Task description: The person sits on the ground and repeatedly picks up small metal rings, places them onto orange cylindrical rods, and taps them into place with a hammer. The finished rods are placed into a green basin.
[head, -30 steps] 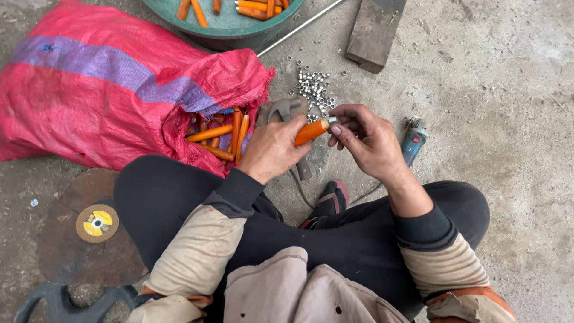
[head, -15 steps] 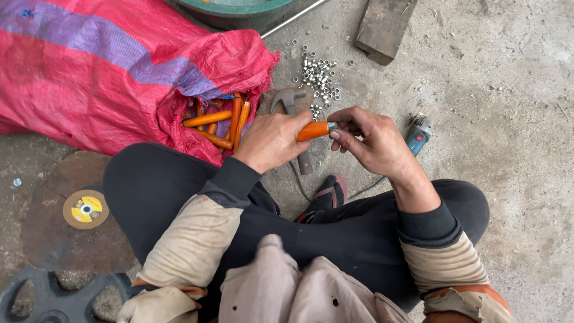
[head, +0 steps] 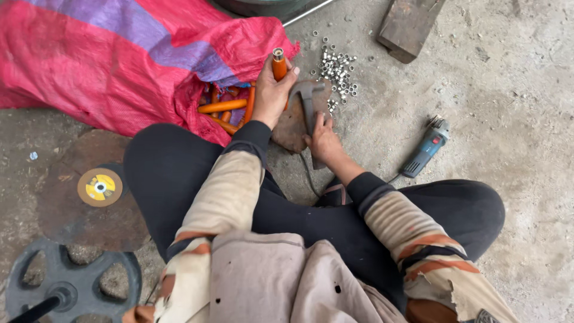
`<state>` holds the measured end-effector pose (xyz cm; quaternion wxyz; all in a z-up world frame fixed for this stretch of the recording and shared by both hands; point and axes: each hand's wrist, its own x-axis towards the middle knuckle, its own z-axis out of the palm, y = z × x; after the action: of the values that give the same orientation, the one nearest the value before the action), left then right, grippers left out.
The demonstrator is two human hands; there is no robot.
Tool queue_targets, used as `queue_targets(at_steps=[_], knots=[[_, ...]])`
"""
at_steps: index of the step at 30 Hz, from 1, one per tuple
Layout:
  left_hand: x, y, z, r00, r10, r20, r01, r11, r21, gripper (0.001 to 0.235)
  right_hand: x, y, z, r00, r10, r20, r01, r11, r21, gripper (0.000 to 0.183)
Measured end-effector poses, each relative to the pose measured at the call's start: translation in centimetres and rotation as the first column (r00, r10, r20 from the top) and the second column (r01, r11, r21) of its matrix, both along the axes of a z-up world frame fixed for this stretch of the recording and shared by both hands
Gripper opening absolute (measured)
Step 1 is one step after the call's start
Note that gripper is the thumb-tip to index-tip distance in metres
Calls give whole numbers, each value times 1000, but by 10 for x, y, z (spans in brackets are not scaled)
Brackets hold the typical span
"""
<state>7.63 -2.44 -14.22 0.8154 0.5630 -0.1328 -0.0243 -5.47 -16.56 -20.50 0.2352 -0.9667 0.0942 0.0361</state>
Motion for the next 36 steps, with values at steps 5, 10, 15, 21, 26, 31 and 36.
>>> queue_targets(at_steps=[5, 10, 15, 21, 26, 31, 36], knots=[[12, -10, -30, 989, 132, -63, -119, 977, 178, 24, 19, -32, 33, 913, -221, -343, 379, 771, 512, 48], [-2, -37, -48, 999, -31, -26, 37, 957, 288, 25, 0, -34, 146, 926, -342, -163, 378, 821, 427, 47], [-4, -57, -67, 993, -108, -45, 117, 939, 322, 22, -31, -35, 223, 950, -207, 235, 143, 954, 262, 38], [4, -56, -99, 964, -130, 231, 13, 892, 452, 27, -25, -13, 183, 995, -40, 96, 44, 998, -42, 38], [2, -61, -99, 975, -121, 185, 31, 902, 431, 20, -25, -17, 187, 992, -114, -59, 118, 990, 71, 39], [-3, -62, -93, 980, -196, 19, 181, 934, 308, 10, -45, -21, 198, 958, -241, 155, 201, 951, 234, 42], [-3, -55, -82, 945, -130, 300, 10, 929, 369, 40, -29, -6, 180, 999, -25, 38, 26, 999, -24, 41]])
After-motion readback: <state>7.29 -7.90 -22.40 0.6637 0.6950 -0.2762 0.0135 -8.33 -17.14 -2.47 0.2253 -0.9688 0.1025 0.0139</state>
